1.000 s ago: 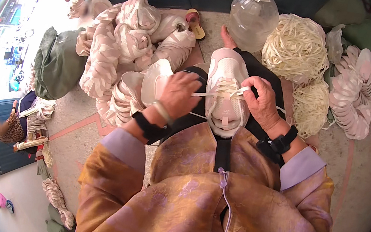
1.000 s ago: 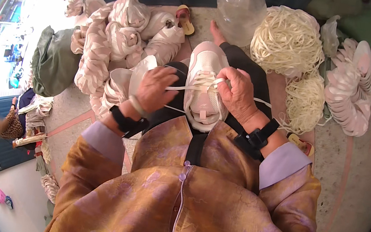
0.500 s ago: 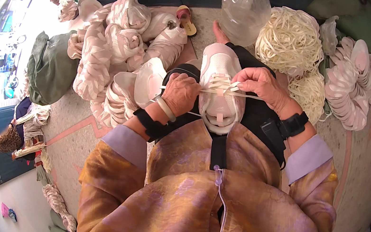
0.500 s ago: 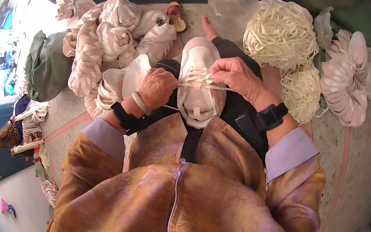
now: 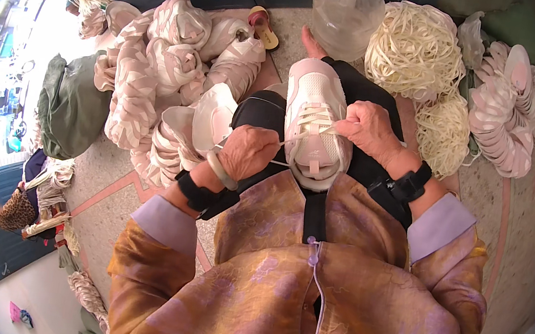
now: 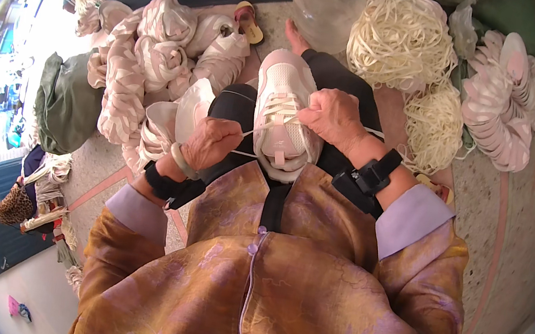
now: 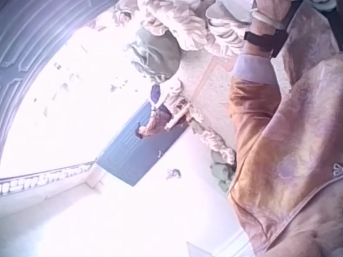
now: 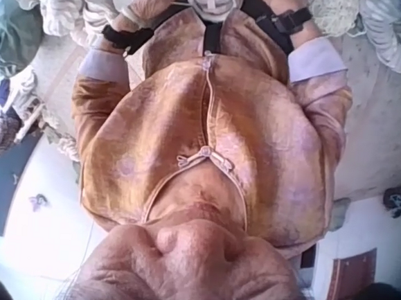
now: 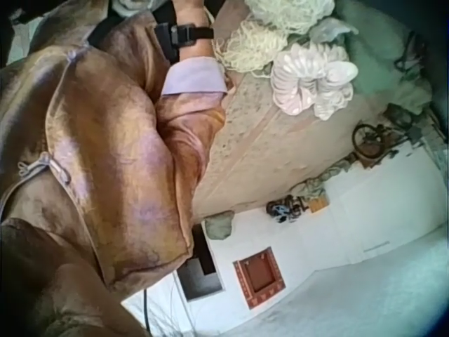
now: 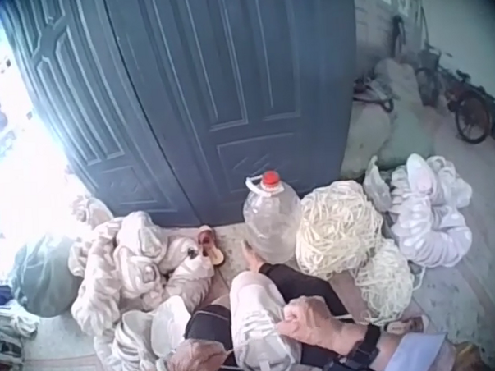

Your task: The recorder is lacing white sneakers while sitting on the floor in a shoe manufacturing environment.

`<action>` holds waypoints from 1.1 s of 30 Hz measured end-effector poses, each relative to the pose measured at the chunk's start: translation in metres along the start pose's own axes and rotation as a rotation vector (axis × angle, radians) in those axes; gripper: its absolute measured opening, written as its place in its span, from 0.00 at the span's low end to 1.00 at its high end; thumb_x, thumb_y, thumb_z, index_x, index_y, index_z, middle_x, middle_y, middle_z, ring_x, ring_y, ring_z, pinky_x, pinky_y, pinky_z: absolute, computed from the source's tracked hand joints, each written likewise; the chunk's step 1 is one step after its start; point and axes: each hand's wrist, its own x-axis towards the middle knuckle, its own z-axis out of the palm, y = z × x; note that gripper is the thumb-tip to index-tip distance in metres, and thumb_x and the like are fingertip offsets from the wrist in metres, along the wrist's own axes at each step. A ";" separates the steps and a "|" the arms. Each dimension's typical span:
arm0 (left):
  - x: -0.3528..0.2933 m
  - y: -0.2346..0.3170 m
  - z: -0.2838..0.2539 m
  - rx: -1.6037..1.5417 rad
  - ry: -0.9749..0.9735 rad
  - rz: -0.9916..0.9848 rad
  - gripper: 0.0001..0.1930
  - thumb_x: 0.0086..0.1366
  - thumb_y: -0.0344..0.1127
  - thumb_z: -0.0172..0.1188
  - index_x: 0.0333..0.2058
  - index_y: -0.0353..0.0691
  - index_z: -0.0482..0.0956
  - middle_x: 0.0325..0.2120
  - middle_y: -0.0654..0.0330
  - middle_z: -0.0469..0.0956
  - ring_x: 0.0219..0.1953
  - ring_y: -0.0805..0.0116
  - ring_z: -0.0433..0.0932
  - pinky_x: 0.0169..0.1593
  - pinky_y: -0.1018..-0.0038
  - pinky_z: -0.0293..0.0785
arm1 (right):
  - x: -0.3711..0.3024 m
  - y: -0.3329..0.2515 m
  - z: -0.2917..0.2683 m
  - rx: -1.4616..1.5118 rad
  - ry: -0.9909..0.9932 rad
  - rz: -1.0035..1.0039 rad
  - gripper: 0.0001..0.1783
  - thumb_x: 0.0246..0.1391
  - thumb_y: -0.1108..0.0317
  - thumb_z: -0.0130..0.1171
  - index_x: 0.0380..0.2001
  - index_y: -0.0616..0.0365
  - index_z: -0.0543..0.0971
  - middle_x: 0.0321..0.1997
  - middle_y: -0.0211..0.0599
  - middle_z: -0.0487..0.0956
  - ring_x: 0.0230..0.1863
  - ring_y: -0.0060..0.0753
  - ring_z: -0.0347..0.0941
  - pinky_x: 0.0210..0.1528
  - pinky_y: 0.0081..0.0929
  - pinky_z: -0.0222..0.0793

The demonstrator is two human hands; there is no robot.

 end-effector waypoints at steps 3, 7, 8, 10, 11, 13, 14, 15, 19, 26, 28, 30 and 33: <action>-0.003 0.006 -0.015 -0.123 -0.168 -0.115 0.07 0.53 0.28 0.50 0.19 0.33 0.70 0.15 0.58 0.69 0.18 0.68 0.69 0.25 0.73 0.64 | 0.000 -0.004 0.015 -0.143 0.073 -0.045 0.12 0.33 0.60 0.56 0.11 0.57 0.73 0.16 0.39 0.73 0.23 0.45 0.71 0.28 0.39 0.65; -0.017 -0.029 -0.020 -0.162 -0.106 -0.110 0.06 0.50 0.27 0.49 0.16 0.34 0.67 0.12 0.60 0.66 0.17 0.73 0.65 0.20 0.77 0.58 | 0.004 -0.020 0.028 -0.312 0.179 -0.174 0.09 0.33 0.61 0.56 0.12 0.54 0.74 0.23 0.35 0.75 0.31 0.43 0.71 0.31 0.39 0.64; -0.018 -0.042 -0.019 0.009 0.039 0.069 0.07 0.48 0.28 0.49 0.14 0.35 0.66 0.12 0.61 0.64 0.16 0.72 0.64 0.19 0.77 0.57 | 0.004 -0.019 0.028 -0.304 0.182 -0.176 0.09 0.33 0.61 0.56 0.12 0.54 0.74 0.23 0.35 0.75 0.31 0.43 0.71 0.31 0.39 0.64; -0.022 -0.051 -0.034 0.101 0.073 0.076 0.09 0.46 0.28 0.51 0.12 0.37 0.62 0.10 0.62 0.62 0.14 0.71 0.63 0.18 0.76 0.55 | 0.002 -0.012 0.026 -0.253 0.162 -0.120 0.10 0.35 0.65 0.60 0.18 0.56 0.70 0.22 0.34 0.70 0.28 0.39 0.69 0.30 0.33 0.64; -0.026 -0.047 -0.052 0.034 -0.029 -0.106 0.11 0.45 0.29 0.51 0.11 0.38 0.60 0.10 0.63 0.61 0.13 0.71 0.62 0.17 0.76 0.55 | 0.001 -0.013 0.024 -0.252 0.162 -0.121 0.10 0.35 0.65 0.60 0.18 0.56 0.70 0.22 0.34 0.70 0.28 0.39 0.69 0.30 0.33 0.64; -0.050 -0.078 -0.063 0.049 -0.037 -0.074 0.12 0.46 0.27 0.51 0.10 0.39 0.59 0.09 0.63 0.60 0.11 0.71 0.60 0.16 0.75 0.54 | -0.006 -0.015 0.019 -0.030 0.062 -0.054 0.08 0.39 0.67 0.58 0.23 0.56 0.71 0.26 0.38 0.74 0.33 0.43 0.71 0.34 0.39 0.66; -0.060 -0.083 -0.065 0.037 -0.070 -0.107 0.11 0.45 0.25 0.51 0.10 0.40 0.60 0.10 0.64 0.61 0.11 0.70 0.62 0.16 0.76 0.56 | -0.010 -0.015 0.017 -0.029 0.061 -0.059 0.08 0.39 0.67 0.58 0.23 0.56 0.71 0.26 0.38 0.74 0.33 0.43 0.71 0.34 0.39 0.66; -0.070 -0.088 -0.063 0.025 -0.103 -0.140 0.11 0.44 0.23 0.52 0.10 0.40 0.61 0.10 0.64 0.63 0.11 0.70 0.64 0.17 0.76 0.57 | -0.015 -0.014 0.015 -0.002 0.065 -0.103 0.09 0.40 0.66 0.58 0.25 0.56 0.71 0.27 0.39 0.74 0.32 0.44 0.71 0.34 0.38 0.67; -0.076 -0.059 -0.046 -0.415 0.032 -0.610 0.05 0.52 0.24 0.55 0.19 0.38 0.71 0.14 0.70 0.66 0.20 0.83 0.67 0.23 0.82 0.61 | -0.038 -0.008 0.001 -0.001 0.039 -0.209 0.10 0.43 0.65 0.58 0.29 0.57 0.70 0.26 0.41 0.74 0.29 0.47 0.72 0.32 0.37 0.69; -0.095 -0.046 -0.062 -0.678 0.076 -0.694 0.02 0.56 0.25 0.58 0.29 0.37 0.77 0.20 0.73 0.72 0.24 0.86 0.66 0.28 0.86 0.63 | -0.059 0.020 -0.033 -0.315 0.077 -0.320 0.06 0.47 0.69 0.57 0.29 0.55 0.74 0.21 0.36 0.72 0.23 0.43 0.70 0.24 0.34 0.65; -0.102 -0.037 -0.061 -0.599 0.080 -0.704 0.02 0.57 0.26 0.59 0.30 0.36 0.77 0.20 0.73 0.72 0.24 0.86 0.66 0.28 0.86 0.63 | -0.065 0.028 -0.039 -0.330 0.095 -0.364 0.06 0.47 0.68 0.58 0.27 0.54 0.72 0.19 0.35 0.70 0.21 0.41 0.69 0.22 0.34 0.65; -0.116 -0.040 -0.058 -0.438 0.085 -0.664 0.05 0.59 0.30 0.59 0.30 0.34 0.79 0.19 0.72 0.73 0.24 0.85 0.67 0.28 0.84 0.64 | -0.072 0.034 -0.047 -0.303 0.133 -0.420 0.06 0.47 0.69 0.57 0.25 0.54 0.70 0.18 0.35 0.69 0.20 0.41 0.69 0.21 0.33 0.65; -0.137 -0.044 -0.060 -0.266 0.102 -0.622 0.06 0.59 0.31 0.58 0.31 0.34 0.79 0.17 0.70 0.72 0.23 0.84 0.67 0.27 0.83 0.64 | -0.090 0.066 -0.068 -0.291 0.190 -0.405 0.03 0.47 0.72 0.55 0.28 0.55 0.71 0.21 0.37 0.71 0.23 0.42 0.71 0.23 0.32 0.66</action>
